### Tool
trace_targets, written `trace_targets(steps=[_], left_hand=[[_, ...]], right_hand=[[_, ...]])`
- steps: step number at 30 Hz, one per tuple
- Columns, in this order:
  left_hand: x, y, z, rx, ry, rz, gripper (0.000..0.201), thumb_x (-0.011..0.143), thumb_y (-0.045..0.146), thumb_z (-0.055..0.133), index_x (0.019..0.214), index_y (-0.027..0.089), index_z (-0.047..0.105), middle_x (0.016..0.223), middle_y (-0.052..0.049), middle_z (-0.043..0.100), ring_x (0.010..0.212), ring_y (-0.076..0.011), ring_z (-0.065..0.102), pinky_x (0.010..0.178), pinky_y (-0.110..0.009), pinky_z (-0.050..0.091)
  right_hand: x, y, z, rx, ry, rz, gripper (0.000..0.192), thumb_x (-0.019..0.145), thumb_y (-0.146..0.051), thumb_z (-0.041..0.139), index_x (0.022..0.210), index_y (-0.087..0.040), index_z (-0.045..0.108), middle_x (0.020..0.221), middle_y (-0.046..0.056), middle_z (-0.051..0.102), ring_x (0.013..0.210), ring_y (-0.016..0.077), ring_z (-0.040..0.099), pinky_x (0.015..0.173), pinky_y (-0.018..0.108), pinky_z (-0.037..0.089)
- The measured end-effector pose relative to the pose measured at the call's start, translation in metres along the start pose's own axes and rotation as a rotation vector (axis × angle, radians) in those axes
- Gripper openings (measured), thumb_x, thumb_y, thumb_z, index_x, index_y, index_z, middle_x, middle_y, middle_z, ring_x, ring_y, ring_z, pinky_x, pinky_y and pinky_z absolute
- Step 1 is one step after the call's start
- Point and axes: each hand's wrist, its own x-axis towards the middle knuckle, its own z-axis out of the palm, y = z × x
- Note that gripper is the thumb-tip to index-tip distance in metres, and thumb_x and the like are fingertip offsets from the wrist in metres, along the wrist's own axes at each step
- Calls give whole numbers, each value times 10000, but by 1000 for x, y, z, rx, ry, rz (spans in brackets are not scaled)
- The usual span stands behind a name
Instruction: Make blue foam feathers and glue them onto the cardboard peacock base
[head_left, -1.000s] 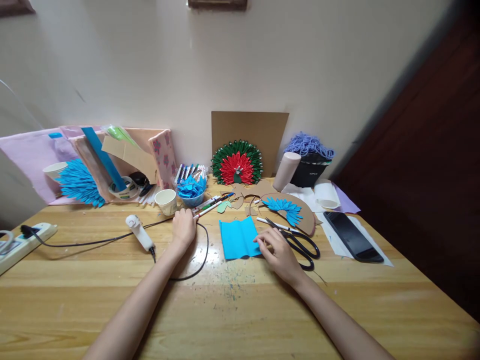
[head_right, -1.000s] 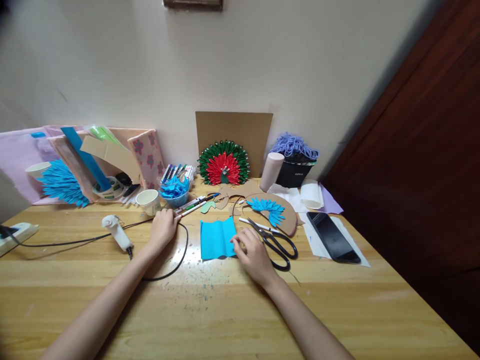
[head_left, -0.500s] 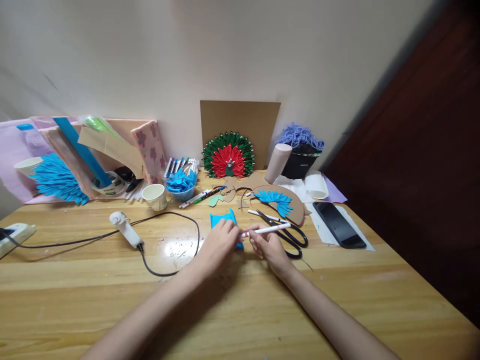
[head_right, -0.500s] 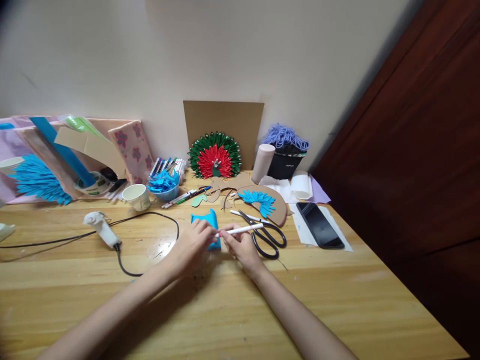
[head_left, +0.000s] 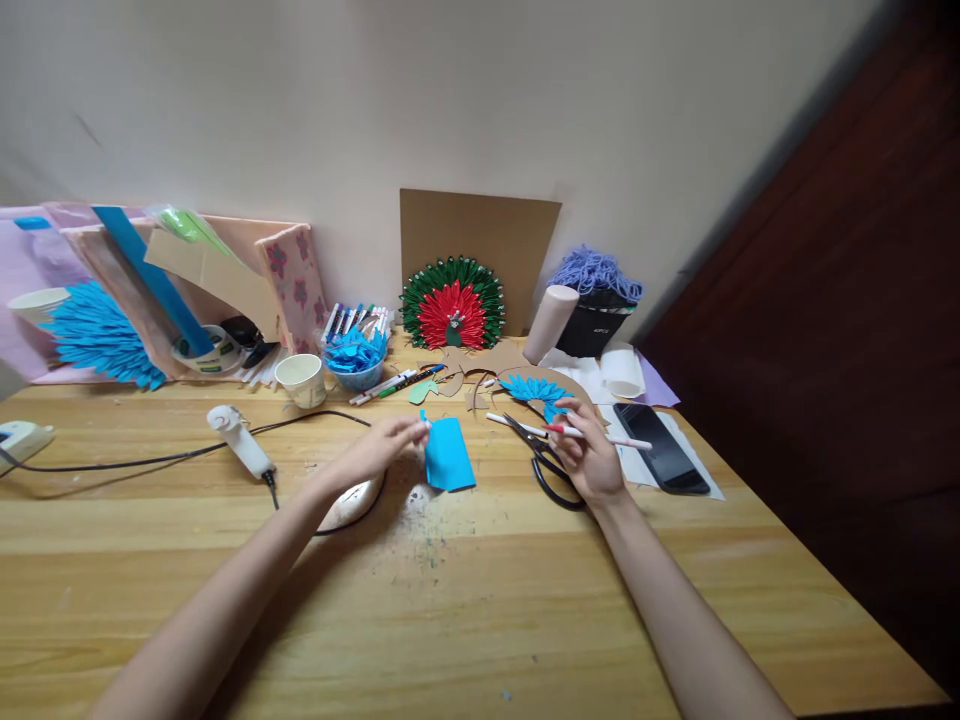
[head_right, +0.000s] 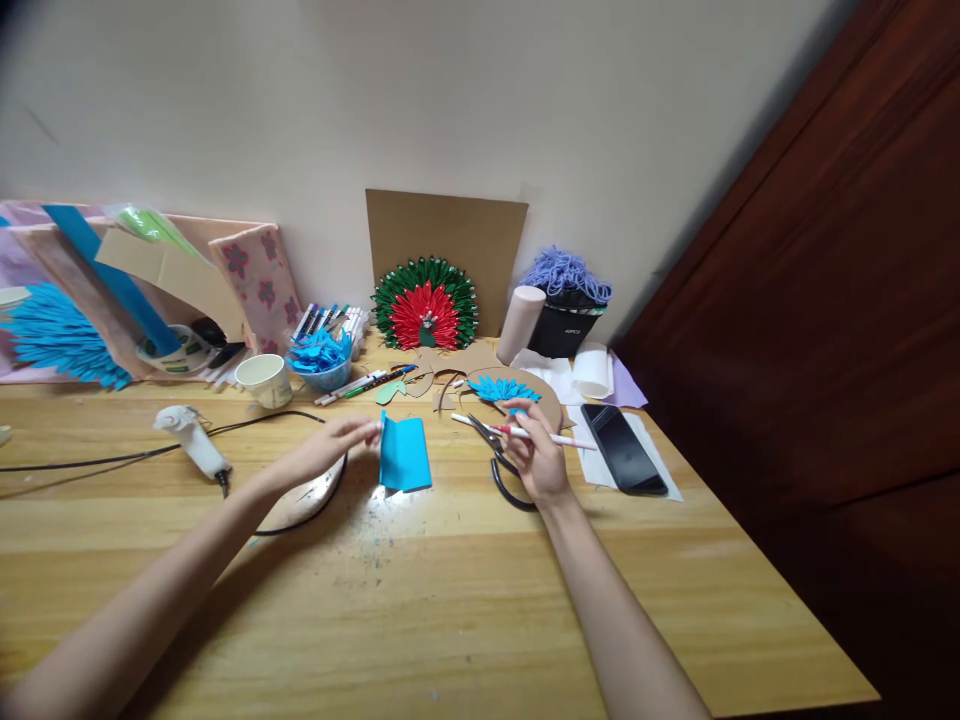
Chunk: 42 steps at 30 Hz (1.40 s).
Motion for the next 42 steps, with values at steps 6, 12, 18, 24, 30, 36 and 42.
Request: trace_targets(steps=[6, 12, 18, 24, 30, 36, 42], left_hand=[[12, -44, -4, 666, 451, -165, 263, 847, 283, 414, 871, 120, 618, 906, -140, 572, 867, -258, 501, 752, -364, 390], [3, 1, 17, 653, 299, 192, 247, 844, 135, 375, 1024, 163, 541, 1029, -83, 569, 961, -200, 493, 831, -325, 387], [-1, 10, 38, 801, -69, 213, 221, 864, 197, 358, 820, 156, 571, 774, -62, 625, 728, -184, 555, 756, -329, 395], [0, -4, 39, 913, -54, 43, 242, 864, 212, 346, 846, 147, 578, 808, -95, 602, 753, -208, 551, 656, -311, 394], [0, -11, 48, 992, -27, 103, 346, 891, 231, 325, 1200, 220, 481, 880, -93, 547, 818, -226, 518, 701, -344, 396], [-3, -18, 47, 910, -65, 216, 418, 889, 157, 311, 1278, 267, 418, 1143, -117, 490, 1042, -236, 468, 852, -375, 380], [-2, -19, 41, 760, -200, 286, 396, 839, 104, 355, 1217, 174, 450, 1291, -77, 469, 1174, -195, 413, 970, -346, 329]], right_hand=[[-16, 14, 34, -549, -353, -182, 156, 852, -278, 477, 913, -226, 611, 909, 49, 640, 872, 179, 590, 779, 314, 444], [-24, 31, 50, -782, -510, -325, 248, 723, -245, 659, 958, -230, 581, 1103, 71, 596, 1025, 214, 528, 873, 361, 417], [-22, 38, 51, -827, -471, -310, 137, 765, -212, 590, 900, -222, 571, 867, 44, 610, 811, 190, 562, 720, 305, 446], [-25, 33, 51, -818, -283, -252, 58, 765, -170, 507, 789, -207, 544, 755, 25, 586, 693, 166, 556, 638, 269, 434], [-22, 30, 36, -762, -92, -18, 127, 713, -208, 538, 822, -208, 472, 710, -4, 574, 583, 138, 543, 548, 239, 415], [-18, 21, 30, -823, -43, -87, 119, 746, -269, 532, 794, -210, 440, 711, -2, 559, 604, 144, 535, 584, 252, 400], [-20, 13, 35, -681, -415, -97, 235, 883, -335, 369, 1010, -220, 529, 763, 16, 597, 729, 164, 561, 691, 276, 410]])
